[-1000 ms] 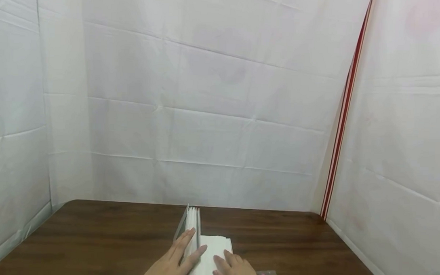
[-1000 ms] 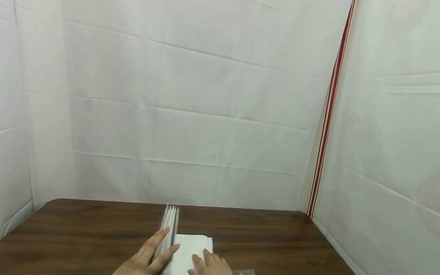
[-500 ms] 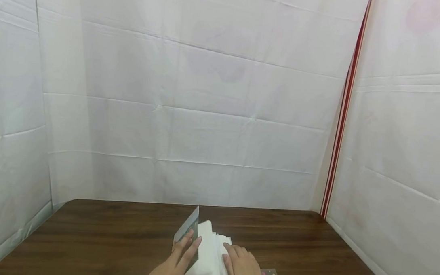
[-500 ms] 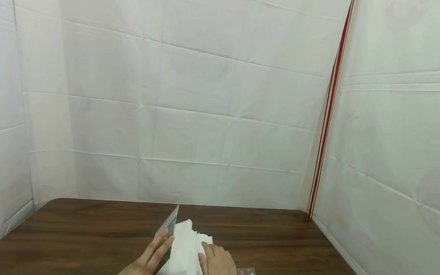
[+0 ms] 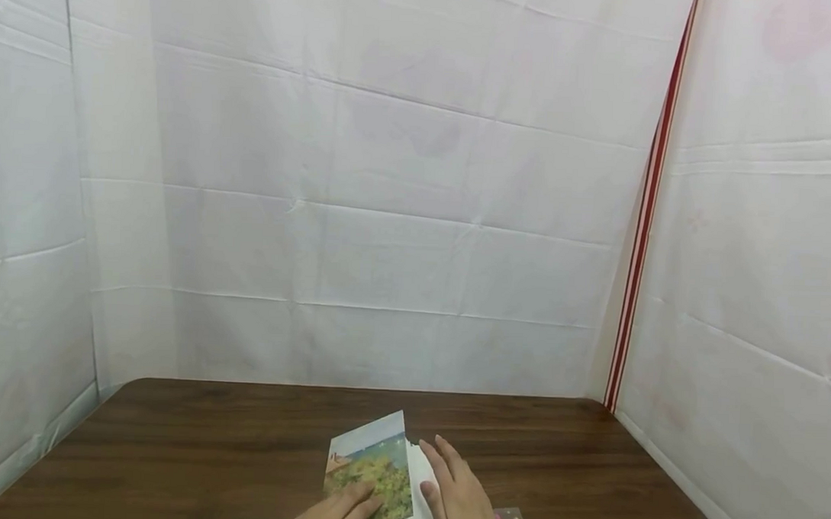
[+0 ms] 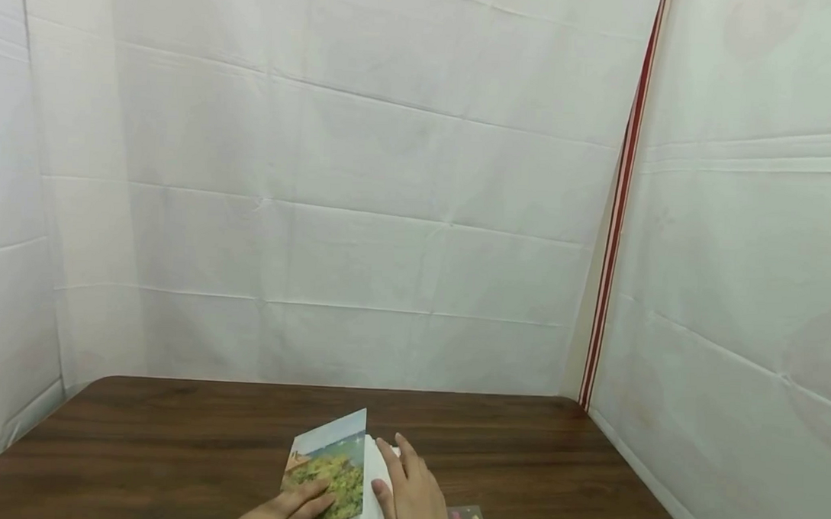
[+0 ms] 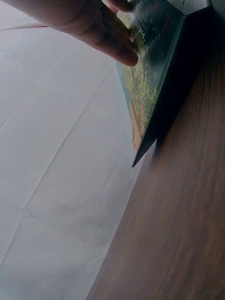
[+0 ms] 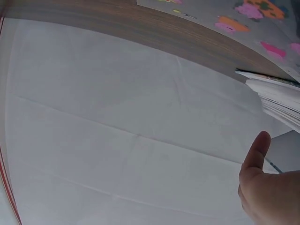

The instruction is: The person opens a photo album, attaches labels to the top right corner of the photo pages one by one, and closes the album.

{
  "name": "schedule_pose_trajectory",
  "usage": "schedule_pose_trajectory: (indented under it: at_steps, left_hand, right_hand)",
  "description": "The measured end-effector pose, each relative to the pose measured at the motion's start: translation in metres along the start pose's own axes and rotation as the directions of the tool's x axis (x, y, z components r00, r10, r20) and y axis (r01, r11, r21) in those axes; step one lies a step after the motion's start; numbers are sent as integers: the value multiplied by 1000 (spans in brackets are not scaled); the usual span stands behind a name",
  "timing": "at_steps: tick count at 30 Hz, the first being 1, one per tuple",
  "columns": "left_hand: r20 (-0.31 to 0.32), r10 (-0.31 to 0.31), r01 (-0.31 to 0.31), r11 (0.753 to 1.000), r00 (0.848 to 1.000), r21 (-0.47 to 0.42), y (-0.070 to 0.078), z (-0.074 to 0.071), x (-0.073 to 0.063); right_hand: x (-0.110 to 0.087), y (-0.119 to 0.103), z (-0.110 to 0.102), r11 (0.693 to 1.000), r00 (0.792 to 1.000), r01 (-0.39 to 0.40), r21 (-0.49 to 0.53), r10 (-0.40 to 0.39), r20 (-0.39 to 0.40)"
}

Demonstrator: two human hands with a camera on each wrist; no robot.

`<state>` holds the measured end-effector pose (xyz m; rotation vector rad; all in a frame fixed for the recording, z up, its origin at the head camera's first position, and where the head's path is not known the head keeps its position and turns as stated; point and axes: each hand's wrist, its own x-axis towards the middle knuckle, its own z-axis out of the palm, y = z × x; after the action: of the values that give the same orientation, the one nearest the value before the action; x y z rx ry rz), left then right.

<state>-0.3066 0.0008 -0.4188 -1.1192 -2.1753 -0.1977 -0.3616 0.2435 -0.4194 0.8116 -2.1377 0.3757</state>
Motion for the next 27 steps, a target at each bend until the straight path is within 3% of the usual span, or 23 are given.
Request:
schedule_pose_trajectory:
  at_steps: [4, 9, 11, 15, 17, 20, 24, 27]
  left_hand:
    - [10, 47, -47, 999, 999, 19, -2, 2, -4]
    - [120, 35, -29, 998, 992, -53, -2, 0, -6]
    - [112, 72, -69, 997, 991, -30, -3, 2, -5]
    - [31, 127, -129, 990, 991, 62, 0, 8, -4]
    - [5, 109, -109, 989, 994, 95, 4, 11, -4]
    - [16, 52, -53, 993, 999, 102, 10, 11, -6]
    - [128, -11, 4, 998, 992, 59, 15, 4, -3]
    - [230, -37, 40, 999, 972, -8, 16, -3, 0]
  right_hand:
    - [0, 1, 1, 1000, 1000, 19, 23, -19, 5]
    - [0, 2, 3, 997, 999, 45, 58, -45, 11]
    - [0, 3, 2, 996, 998, 63, 65, -64, 9]
    - [0, 4, 0, 993, 995, 95, 69, -96, 5]
    - [-1, 2, -1, 993, 995, 86, 83, -89, 37]
    - [-3, -1, -2, 993, 991, 56, 101, -68, 116]
    - [-5, -4, -5, 996, 966, 7, 91, -30, 258]
    - [-5, -5, -8, 997, 940, -13, 70, -12, 342]
